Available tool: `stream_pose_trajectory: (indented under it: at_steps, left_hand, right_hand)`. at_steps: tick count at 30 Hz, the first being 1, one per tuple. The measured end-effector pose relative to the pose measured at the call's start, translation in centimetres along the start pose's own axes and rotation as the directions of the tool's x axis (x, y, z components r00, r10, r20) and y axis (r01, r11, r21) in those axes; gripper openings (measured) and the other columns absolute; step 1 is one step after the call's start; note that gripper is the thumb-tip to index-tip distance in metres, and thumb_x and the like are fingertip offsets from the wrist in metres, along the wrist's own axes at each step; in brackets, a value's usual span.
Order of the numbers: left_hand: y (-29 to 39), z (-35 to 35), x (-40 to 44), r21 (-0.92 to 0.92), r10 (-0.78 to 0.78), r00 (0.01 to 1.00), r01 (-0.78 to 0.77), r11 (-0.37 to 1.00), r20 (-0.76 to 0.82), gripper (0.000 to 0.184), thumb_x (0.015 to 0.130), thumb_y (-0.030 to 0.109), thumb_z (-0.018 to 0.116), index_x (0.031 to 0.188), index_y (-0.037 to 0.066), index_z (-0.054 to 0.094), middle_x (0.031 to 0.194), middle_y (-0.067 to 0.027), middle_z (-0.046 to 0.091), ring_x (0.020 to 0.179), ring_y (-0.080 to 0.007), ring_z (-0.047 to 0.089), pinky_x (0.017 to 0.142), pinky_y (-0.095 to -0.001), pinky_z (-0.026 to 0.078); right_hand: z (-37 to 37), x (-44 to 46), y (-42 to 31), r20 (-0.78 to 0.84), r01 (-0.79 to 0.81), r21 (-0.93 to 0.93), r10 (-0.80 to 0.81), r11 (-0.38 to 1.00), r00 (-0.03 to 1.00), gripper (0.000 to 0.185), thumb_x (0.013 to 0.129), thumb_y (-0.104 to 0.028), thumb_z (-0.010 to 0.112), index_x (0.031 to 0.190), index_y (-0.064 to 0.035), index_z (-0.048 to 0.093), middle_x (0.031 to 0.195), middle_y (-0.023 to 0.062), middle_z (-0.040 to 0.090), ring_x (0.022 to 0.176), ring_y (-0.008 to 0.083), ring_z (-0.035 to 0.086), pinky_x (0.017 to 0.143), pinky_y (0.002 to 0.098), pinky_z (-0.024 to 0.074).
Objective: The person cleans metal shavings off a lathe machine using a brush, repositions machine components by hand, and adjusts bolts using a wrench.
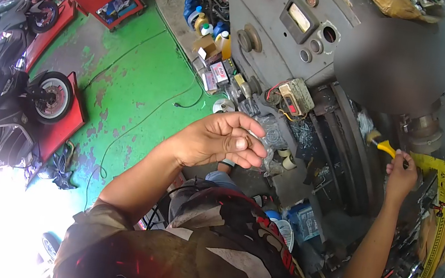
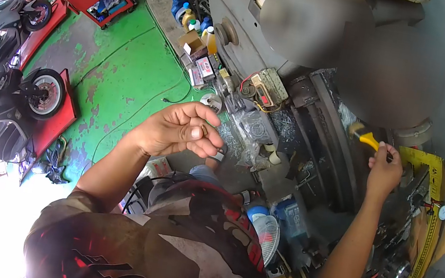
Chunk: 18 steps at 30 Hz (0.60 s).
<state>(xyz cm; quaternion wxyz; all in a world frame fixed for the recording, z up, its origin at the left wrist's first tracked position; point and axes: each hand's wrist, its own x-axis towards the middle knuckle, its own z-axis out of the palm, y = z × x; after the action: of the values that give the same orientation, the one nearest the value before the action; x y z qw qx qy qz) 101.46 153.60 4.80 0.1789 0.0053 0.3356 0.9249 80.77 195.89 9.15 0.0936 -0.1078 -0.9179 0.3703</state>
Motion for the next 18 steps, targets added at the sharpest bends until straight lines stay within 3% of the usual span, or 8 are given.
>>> stream_pose_trajectory:
  at_steps: [2, 6, 8, 10, 12, 14, 15, 18]
  left_hand:
    - [0.6, 0.0, -0.4, 0.027, -0.038, 0.999, 0.038, 0.999, -0.004, 0.028, 0.104, 0.005, 0.058, 0.131, 0.003, 0.053, 0.116, -0.0207, 0.07, 0.102, -0.0264, 0.074, 0.086, -0.0329, 0.061]
    - [0.4, -1.1, -0.9, 0.007, -0.016, 0.998, 0.016, 1.0, -0.062, 0.018, 0.102, 0.004, 0.061, 0.12, 0.002, 0.055, 0.103, -0.0213, 0.073, 0.085, -0.0263, 0.076, 0.074, -0.0317, 0.063]
    - [0.3, -1.4, -1.2, -0.008, -0.036, 0.998, 0.036, 0.999, -0.058, 0.016, 0.101, 0.004, 0.062, 0.116, 0.002, 0.056, 0.099, -0.0211, 0.073, 0.08, -0.0261, 0.076, 0.07, -0.0313, 0.063]
    - [-0.1, -2.1, -1.4, 0.056, -0.005, 0.991, 0.013, 0.998, -0.133, 0.013, 0.099, 0.004, 0.065, 0.11, 0.001, 0.057, 0.093, -0.0202, 0.074, 0.07, -0.024, 0.074, 0.063, -0.0288, 0.061]
    - [-0.4, -2.3, -1.1, 0.085, -0.036, 0.993, 0.046, 0.995, -0.11, 0.012, 0.099, 0.003, 0.065, 0.109, 0.001, 0.058, 0.091, -0.0195, 0.073, 0.068, -0.0228, 0.073, 0.062, -0.028, 0.059]
    - [-0.5, -2.4, -0.7, 0.137, -0.052, 0.993, 0.067, 0.988, -0.111, 0.011, 0.098, 0.003, 0.066, 0.106, 0.001, 0.059, 0.088, -0.0181, 0.073, 0.065, -0.0206, 0.07, 0.06, -0.0266, 0.057]
    - [-0.6, -2.3, -0.6, 0.161, -0.058, 0.992, 0.075, 0.984, -0.113, 0.011, 0.098, 0.003, 0.067, 0.105, 0.0, 0.059, 0.087, -0.0174, 0.072, 0.064, -0.0195, 0.069, 0.059, -0.0258, 0.056]
    - [-0.7, -1.7, -0.1, 0.229, -0.074, 0.992, 0.096, 0.969, -0.103, 0.009, 0.097, 0.002, 0.066, 0.104, 0.0, 0.059, 0.084, -0.016, 0.071, 0.063, -0.0178, 0.066, 0.058, -0.0249, 0.054]
  right_hand:
    - [0.7, -0.2, 0.0, -0.015, -0.032, 0.175, 0.035, 0.984, 0.999, 0.035, 0.097, -0.026, 0.068, 0.114, 0.0047, 0.067, 0.083, 0.0092, 0.068, 0.064, 0.0107, 0.062, 0.062, 0.0224, 0.0531]
    - [-2.5, -0.4, 0.6, -0.077, -0.049, 0.175, 0.064, 0.983, 0.995, 0.032, 0.095, -0.024, 0.068, 0.112, 0.0035, 0.069, 0.083, 0.0116, 0.071, 0.067, 0.0173, 0.065, 0.065, 0.028, 0.0544]
    - [-5.9, 0.0, 2.5, -0.085, 0.165, -0.279, -0.195, 0.946, 0.977, 0.028, 0.094, -0.022, 0.068, 0.109, 0.0019, 0.07, 0.082, 0.0112, 0.07, 0.066, 0.0173, 0.065, 0.062, 0.0283, 0.0533]
    - [-8.3, 0.0, 3.9, 0.042, 0.322, -0.662, -0.396, 0.676, 0.917, 0.024, 0.093, -0.02, 0.068, 0.107, 0.0002, 0.071, 0.08, 0.0108, 0.069, 0.066, 0.0173, 0.065, 0.059, 0.0285, 0.0522]
    - [-8.5, -1.0, 3.1, 0.082, 0.247, -0.611, -0.25, 0.752, 0.965, 0.02, 0.092, -0.017, 0.068, 0.104, -0.0019, 0.072, 0.078, 0.012, 0.069, 0.062, 0.0212, 0.065, 0.059, 0.0322, 0.0523]
    - [-6.6, -0.6, 4.6, 0.065, 0.08, -0.227, -0.067, 0.971, 0.996, 0.018, 0.093, -0.017, 0.069, 0.103, -0.0013, 0.072, 0.078, 0.0099, 0.069, 0.056, 0.0171, 0.062, 0.054, 0.028, 0.052]
    - [-4.6, -1.3, 3.2, 0.064, -0.074, 0.019, 0.073, 0.997, 0.995, 0.018, 0.094, -0.016, 0.07, 0.103, -0.0011, 0.072, 0.079, 0.0093, 0.069, 0.056, 0.0155, 0.062, 0.053, 0.0261, 0.052]
    - [1.5, -1.4, 3.6, -0.035, -0.099, 0.319, 0.116, 0.943, 0.993, 0.025, 0.095, -0.018, 0.071, 0.111, 0.0018, 0.069, 0.08, 0.0109, 0.069, 0.061, 0.0149, 0.066, 0.058, 0.0236, 0.0572]
